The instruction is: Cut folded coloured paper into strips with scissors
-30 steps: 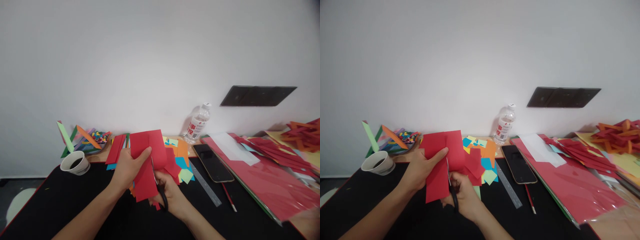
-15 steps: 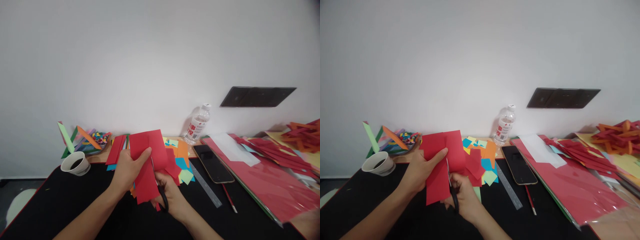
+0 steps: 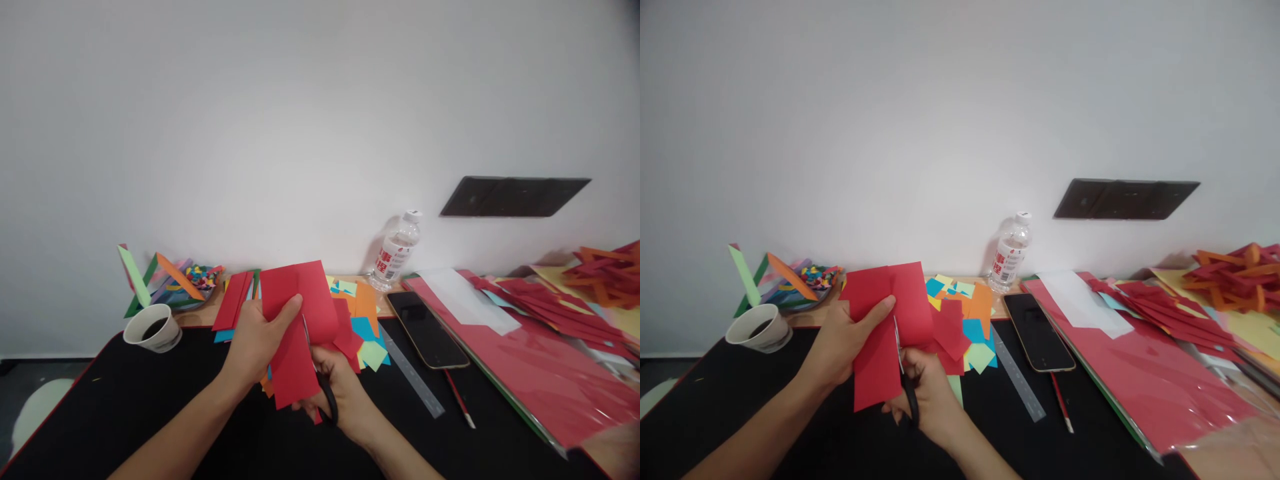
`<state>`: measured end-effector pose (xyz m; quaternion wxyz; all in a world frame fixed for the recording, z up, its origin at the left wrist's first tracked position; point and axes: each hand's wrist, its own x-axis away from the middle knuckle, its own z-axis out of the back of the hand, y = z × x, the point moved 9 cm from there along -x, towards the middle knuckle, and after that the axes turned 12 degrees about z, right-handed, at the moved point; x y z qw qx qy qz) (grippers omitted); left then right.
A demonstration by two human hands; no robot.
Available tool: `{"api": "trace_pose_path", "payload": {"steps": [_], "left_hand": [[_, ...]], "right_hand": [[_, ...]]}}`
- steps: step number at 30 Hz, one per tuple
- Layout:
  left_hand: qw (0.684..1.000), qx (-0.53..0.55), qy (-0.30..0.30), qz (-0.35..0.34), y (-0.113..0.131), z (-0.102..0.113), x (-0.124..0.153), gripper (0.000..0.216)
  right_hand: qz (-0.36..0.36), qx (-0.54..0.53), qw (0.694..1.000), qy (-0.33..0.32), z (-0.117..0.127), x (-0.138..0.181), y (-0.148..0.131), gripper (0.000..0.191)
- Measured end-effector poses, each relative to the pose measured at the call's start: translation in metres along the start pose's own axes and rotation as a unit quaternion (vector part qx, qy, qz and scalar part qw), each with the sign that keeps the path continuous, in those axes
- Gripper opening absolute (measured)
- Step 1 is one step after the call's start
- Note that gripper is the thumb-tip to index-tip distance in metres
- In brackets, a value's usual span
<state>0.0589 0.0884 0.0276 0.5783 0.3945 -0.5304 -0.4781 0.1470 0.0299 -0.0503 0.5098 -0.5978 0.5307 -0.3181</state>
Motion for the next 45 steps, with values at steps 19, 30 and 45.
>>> {"api": "trace_pose_path", "payload": {"steps": [19,30,45], "left_hand": [[0.999,0.028,-0.019,0.0,0.002,-0.004,0.002,0.037],[0.999,0.005,-0.036,-0.008,0.005,-0.01,0.006,0.037],[0.998,-0.033,-0.041,-0.019,0.003,-0.013,0.006,0.04]], "right_hand": [[-0.02,-0.017,0.999,0.022,0.002,-0.001,0.009,0.035],[0.02,-0.066,0.996,0.054,0.002,-0.007,-0.009,0.034],[0.001,-0.046,0.996,0.077,0.001,-0.007,-0.02,0.025]]}}
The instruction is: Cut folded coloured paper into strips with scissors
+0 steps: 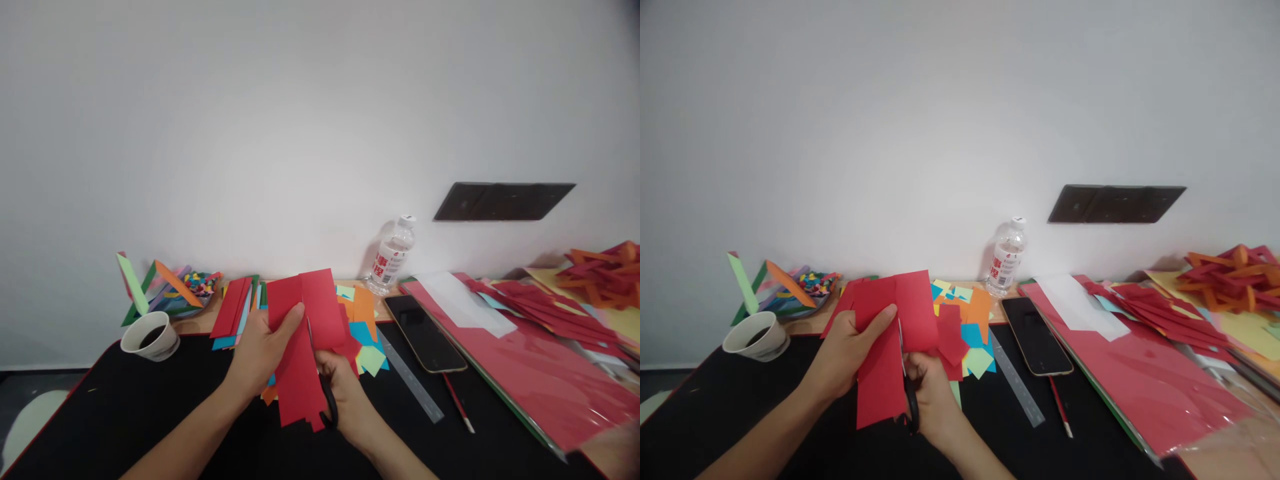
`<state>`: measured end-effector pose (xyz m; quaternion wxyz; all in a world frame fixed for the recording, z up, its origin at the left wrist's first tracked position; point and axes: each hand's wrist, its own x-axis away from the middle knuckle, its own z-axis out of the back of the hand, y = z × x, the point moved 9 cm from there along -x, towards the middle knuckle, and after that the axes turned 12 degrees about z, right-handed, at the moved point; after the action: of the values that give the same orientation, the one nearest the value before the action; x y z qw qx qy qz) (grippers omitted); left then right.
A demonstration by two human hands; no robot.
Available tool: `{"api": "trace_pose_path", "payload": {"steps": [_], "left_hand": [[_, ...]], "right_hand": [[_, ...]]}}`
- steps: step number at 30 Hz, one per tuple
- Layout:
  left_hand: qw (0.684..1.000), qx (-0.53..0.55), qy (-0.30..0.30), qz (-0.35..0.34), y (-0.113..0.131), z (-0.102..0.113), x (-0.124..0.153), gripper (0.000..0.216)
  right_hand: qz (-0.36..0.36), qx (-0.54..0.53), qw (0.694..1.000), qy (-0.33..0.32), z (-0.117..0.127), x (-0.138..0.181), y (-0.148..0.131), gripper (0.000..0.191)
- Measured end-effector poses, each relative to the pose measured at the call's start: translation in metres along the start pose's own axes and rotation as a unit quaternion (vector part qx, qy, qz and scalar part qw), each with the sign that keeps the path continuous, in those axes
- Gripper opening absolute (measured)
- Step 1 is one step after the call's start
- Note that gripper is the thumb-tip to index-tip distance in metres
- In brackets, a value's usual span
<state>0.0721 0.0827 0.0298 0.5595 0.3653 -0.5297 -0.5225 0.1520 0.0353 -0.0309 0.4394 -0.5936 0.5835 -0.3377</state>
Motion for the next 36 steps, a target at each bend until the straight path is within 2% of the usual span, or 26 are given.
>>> {"api": "trace_pose_path", "payload": {"steps": [6,20,32,36], "left_hand": [[1.0,-0.025,0.007,-0.005,-0.001,0.001,-0.001,0.041],[1.0,-0.005,0.002,-0.001,0.004,0.0,0.002,0.038],[1.0,0.018,0.004,0.008,-0.001,-0.001,0.0,0.038],[1.0,0.018,0.01,0.022,-0.009,0.0,-0.006,0.037]], "right_hand": [[-0.014,0.005,1.0,0.007,0.002,0.0,0.004,0.03],[-0.033,-0.007,0.999,0.005,0.006,0.003,0.011,0.039],[-0.019,-0.001,1.0,0.021,0.006,0.003,0.012,0.04],[-0.017,-0.008,1.0,0.021,0.005,0.001,0.008,0.035]]}}
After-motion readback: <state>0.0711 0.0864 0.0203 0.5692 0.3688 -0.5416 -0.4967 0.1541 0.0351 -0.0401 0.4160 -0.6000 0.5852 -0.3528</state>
